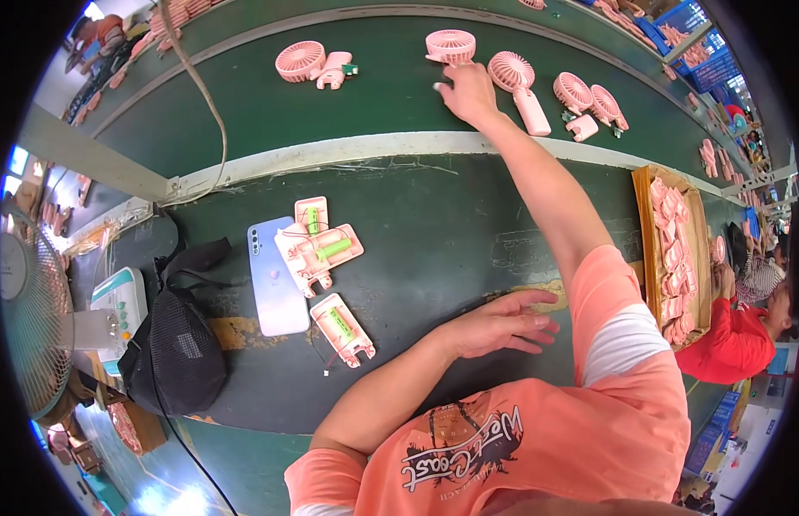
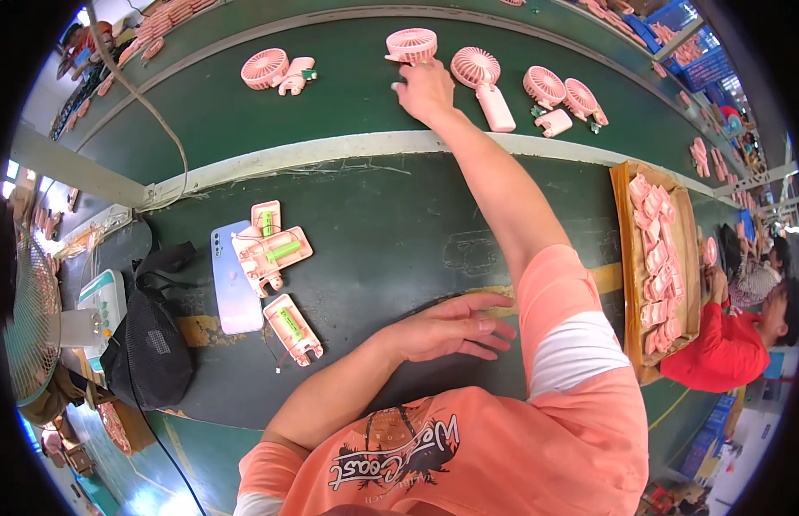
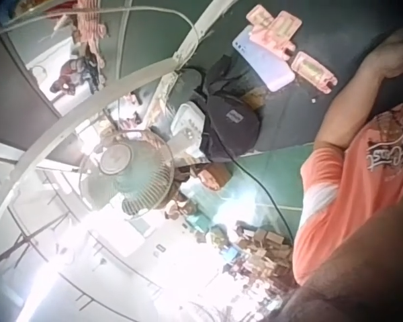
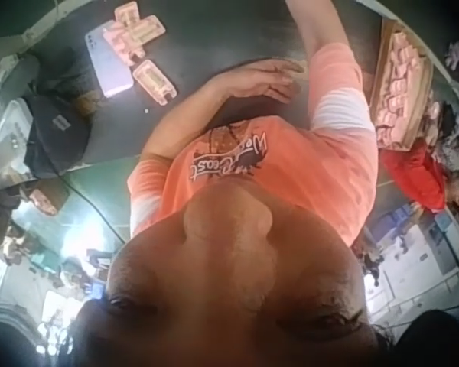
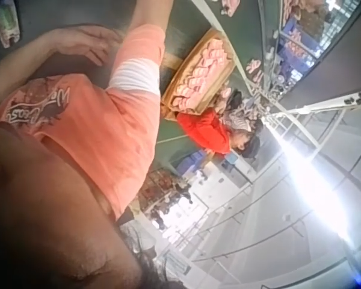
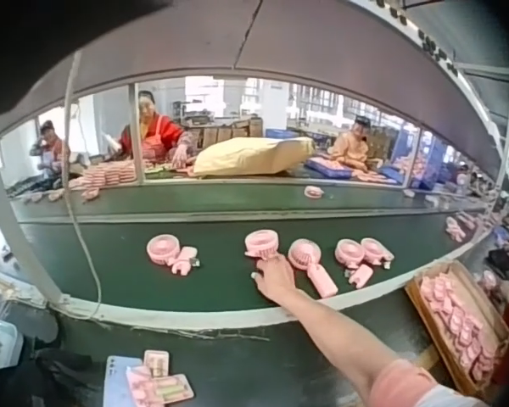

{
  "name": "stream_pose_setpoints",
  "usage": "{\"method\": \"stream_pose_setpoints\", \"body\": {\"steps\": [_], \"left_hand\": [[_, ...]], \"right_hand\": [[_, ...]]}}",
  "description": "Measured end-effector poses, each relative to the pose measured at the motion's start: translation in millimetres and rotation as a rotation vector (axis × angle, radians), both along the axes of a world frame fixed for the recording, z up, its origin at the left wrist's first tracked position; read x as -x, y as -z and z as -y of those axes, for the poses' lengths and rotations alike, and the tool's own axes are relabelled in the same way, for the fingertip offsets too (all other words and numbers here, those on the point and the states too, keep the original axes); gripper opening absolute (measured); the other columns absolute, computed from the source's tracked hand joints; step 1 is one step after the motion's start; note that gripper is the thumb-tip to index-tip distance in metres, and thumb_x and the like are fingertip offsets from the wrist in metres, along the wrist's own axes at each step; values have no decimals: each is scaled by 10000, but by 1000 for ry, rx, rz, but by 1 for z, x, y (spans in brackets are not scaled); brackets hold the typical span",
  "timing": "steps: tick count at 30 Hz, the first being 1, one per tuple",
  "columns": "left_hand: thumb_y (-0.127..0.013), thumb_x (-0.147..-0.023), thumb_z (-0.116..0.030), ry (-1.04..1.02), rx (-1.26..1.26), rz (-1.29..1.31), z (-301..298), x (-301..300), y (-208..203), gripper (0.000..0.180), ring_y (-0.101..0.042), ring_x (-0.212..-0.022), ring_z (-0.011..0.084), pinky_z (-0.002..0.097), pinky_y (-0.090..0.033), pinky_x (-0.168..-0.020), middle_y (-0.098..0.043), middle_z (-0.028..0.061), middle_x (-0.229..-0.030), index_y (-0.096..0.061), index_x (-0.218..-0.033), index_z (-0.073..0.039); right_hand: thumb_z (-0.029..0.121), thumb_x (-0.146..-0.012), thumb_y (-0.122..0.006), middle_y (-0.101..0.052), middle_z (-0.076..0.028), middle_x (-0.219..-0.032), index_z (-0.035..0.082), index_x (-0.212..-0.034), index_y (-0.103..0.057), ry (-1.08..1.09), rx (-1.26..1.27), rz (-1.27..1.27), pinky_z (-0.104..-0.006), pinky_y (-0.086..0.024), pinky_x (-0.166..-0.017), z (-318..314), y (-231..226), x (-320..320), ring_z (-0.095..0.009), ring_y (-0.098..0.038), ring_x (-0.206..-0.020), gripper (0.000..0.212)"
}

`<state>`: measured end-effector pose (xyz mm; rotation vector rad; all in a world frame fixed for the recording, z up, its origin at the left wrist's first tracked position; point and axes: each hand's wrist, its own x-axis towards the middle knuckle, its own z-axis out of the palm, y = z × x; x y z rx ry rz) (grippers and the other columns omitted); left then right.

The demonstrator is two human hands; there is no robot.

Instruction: The person assembles handheld mini fans by taking fan components from a conveyor, fitting the circuit board and wiring into the handle housing, snapping on the cover, and placing the assembled fans back onto the conveyor.

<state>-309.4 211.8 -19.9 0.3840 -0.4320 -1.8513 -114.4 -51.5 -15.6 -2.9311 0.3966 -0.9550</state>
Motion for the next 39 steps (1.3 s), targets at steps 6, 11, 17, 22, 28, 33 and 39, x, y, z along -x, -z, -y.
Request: {"method": "stream_pose_setpoints", "body": {"steps": [6,11,17,22,28,33,39], "left_hand": [[-526,-1004,-219,-150,36,-59,4,1,3,545,-541,-1229,301,436,-452,-1017,-526,155,-1339,-293,-1487,-119],[-513,-1005,-345,-298,29,-103,7,-1,5,671,-492,-1283,370,478,-428,-1058,-445,222,-1400,-148,-1520,-118],[-431,-949,-618,-347,-189,-232,8,-3,-3,836,-482,-1277,405,520,-394,-1084,-399,302,-1406,-121,-1514,-85],[-437,-942,-641,-331,-49,-137,4,-5,-10,657,-577,-1155,244,470,-451,-974,-589,117,-1243,-470,-1341,-119],[-584,-974,-346,-345,64,96,4,5,2,457,-644,-1022,207,398,-547,-822,-623,77,-1183,-456,-1338,-101],[-657,-937,-197,-283,28,394,0,20,-7,489,-636,-987,144,317,-571,-797,-607,54,-1182,-427,-1353,-86],[-625,-955,-290,-285,57,244,-4,12,-8,444,-674,-945,223,408,-608,-769,-610,128,-1155,-417,-1290,-88]], "right_hand": [[202,-769,-663,-676,-169,-822,26,-864,-718,-22,-297,121,-420,-512,-680,9,-18,44,-336,-653,-737,207],[210,-823,-681,-661,-133,-799,-4,-861,-687,-5,-523,-58,-364,-471,-625,-29,-60,119,-253,-626,-681,217],[53,-821,-679,-574,-19,-786,-22,-673,-505,-170,-708,-91,-262,-421,-617,-101,-79,234,-81,-525,-702,241],[36,-743,-737,-679,-118,-960,-38,-694,-582,-469,-497,-249,-335,-500,-750,-140,-91,322,-249,-648,-861,178],[49,-727,-767,-673,-135,-1056,-34,-870,-645,-267,-612,-213,-340,-502,-826,-129,-99,352,-221,-632,-959,206],[64,-788,-747,-656,-82,-1140,-65,-1220,-567,-74,-1113,-191,-302,-490,-918,-114,-87,333,-130,-618,-1009,486],[126,-909,-631,-627,-168,-1201,-61,-1262,-498,-416,-1517,319,-392,-554,-932,-95,-85,334,-244,-652,-1082,420]]}}
